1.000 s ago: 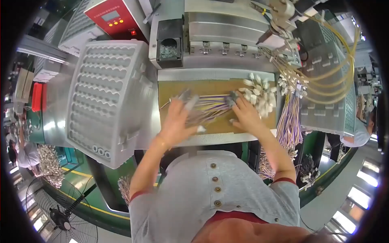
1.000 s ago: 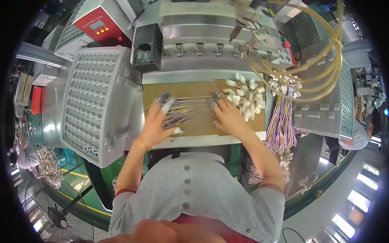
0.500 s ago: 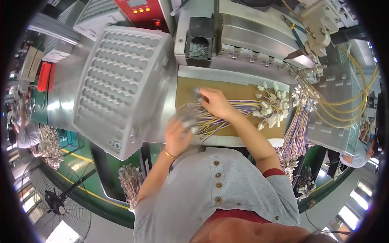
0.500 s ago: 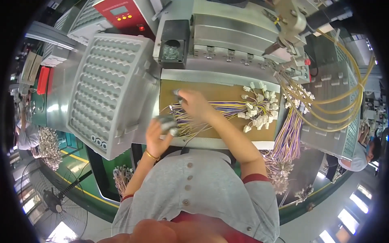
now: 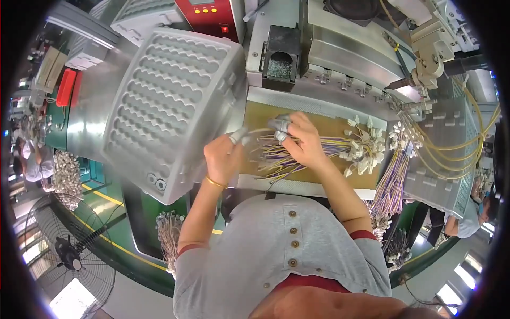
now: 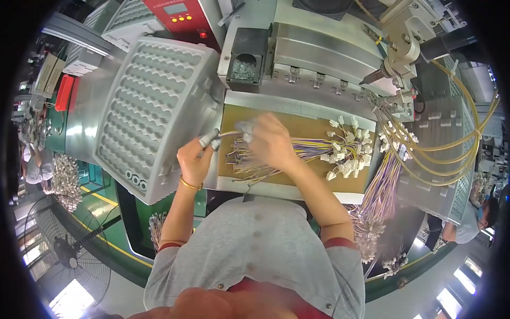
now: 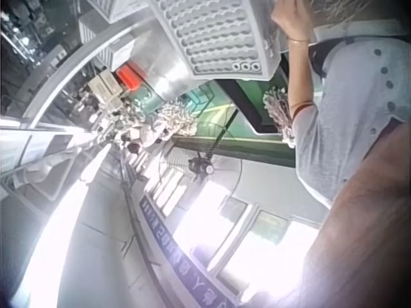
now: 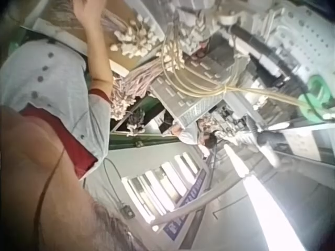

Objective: The person assembles wire harnesses by taking components from an organizer tray, attaching them onto wire ends by hand, and inserting the wire terminals into machine slots.

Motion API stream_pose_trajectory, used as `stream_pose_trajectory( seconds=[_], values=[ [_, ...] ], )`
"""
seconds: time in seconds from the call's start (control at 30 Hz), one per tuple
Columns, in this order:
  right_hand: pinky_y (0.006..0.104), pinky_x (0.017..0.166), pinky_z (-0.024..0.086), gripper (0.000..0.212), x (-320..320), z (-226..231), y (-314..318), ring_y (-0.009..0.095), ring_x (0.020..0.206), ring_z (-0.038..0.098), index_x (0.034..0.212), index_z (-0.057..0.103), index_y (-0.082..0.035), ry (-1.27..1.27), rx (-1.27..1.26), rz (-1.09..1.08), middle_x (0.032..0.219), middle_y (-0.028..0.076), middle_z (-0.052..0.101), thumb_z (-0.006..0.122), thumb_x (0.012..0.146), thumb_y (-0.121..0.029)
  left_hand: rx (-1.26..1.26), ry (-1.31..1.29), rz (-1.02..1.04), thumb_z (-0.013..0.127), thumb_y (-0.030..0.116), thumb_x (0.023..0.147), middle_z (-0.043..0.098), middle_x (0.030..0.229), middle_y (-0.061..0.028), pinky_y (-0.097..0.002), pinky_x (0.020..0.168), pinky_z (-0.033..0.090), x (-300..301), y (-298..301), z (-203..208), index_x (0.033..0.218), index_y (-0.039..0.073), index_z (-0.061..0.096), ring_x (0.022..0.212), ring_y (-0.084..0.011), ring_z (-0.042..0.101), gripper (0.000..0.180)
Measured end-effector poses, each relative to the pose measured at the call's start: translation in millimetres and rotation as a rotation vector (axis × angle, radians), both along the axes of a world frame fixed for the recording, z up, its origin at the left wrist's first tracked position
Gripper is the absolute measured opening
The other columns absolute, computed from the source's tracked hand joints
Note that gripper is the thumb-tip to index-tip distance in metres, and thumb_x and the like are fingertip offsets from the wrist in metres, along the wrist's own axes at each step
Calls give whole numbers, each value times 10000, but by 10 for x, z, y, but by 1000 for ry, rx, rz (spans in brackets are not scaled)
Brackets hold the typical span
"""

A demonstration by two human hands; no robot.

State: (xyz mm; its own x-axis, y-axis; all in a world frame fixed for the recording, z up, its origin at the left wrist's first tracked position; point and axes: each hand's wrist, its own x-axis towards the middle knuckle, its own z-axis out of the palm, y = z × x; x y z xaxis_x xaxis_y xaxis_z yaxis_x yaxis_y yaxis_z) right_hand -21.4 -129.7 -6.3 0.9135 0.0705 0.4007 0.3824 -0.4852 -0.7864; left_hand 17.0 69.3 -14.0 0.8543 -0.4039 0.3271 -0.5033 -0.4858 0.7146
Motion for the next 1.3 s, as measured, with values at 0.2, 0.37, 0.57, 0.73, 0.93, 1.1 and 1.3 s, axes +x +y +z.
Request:
stream_pose_trajectory(
  seconds=[0.2, 0.37, 0.57, 0.73, 0.93, 1.1, 1.3],
  values=[
    [227, 537, 408, 187, 22, 89, 155, 127, 591, 491, 891, 546, 19, 310, 145, 165, 716, 89, 529, 539, 705, 6, -194, 191, -72, 605, -52, 660, 595, 684, -72, -209, 529, 406, -43, -24, 309, 884, 9, 630, 568, -93, 517, 233],
    [228, 507, 397, 161, -61, 74, 109, 98, 587, 472, 855, 542, 4, 399, 147, 282, 671, 72, 511, 518, 696, 14, -170, 273, -53, 617, -35, 640, 575, 657, -71, -231, 527, 407, -143, 49, 362, 889, 19, 626, 573, -118, 531, 254],
    [202, 542, 397, 116, -59, 75, -31, 57, 611, 471, 843, 539, 4, 467, 244, 138, 702, 18, 520, 488, 740, 18, 203, -228, 169, 609, 72, 615, 504, 787, -148, -405, 606, 403, 34, 742, 425, 921, 21, 557, 716, -319, 493, 315],
    [196, 573, 416, 100, -74, -82, -115, 55, 657, 501, 857, 536, 5, 436, 362, -10, 757, 6, 552, 505, 763, 14, 941, -297, 687, 541, 204, 740, 512, 1060, -125, -448, 835, 329, -18, 1996, 304, 930, 81, 605, 996, -329, 434, 236],
    [191, 548, 423, 86, -33, 54, 20, 45, 644, 505, 846, 543, 8, 403, 298, -47, 712, 23, 561, 555, 775, -39, 650, -112, 676, 587, 127, 743, 573, 976, -121, -380, 810, 398, -119, 1794, 429, 1005, 21, 570, 949, -276, 512, 284],
    [207, 559, 440, 117, -88, -15, 4, 55, 646, 513, 883, 564, 26, 381, 249, -21, 721, 38, 568, 533, 782, -24, -502, 250, 313, 498, 4, 802, 574, 997, -110, -257, 617, 511, -66, 852, 488, 1100, -15, 509, 788, -169, 584, 299],
    [204, 506, 425, 99, -166, 295, 89, 57, 604, 508, 846, 544, 35, 339, 215, -36, 692, 56, 564, 539, 749, 15, -739, 839, -172, 542, -26, 767, 578, 960, -106, -237, 569, 466, -211, -146, 220, 1091, -27, 496, 738, -137, 563, 327]
  ],
)
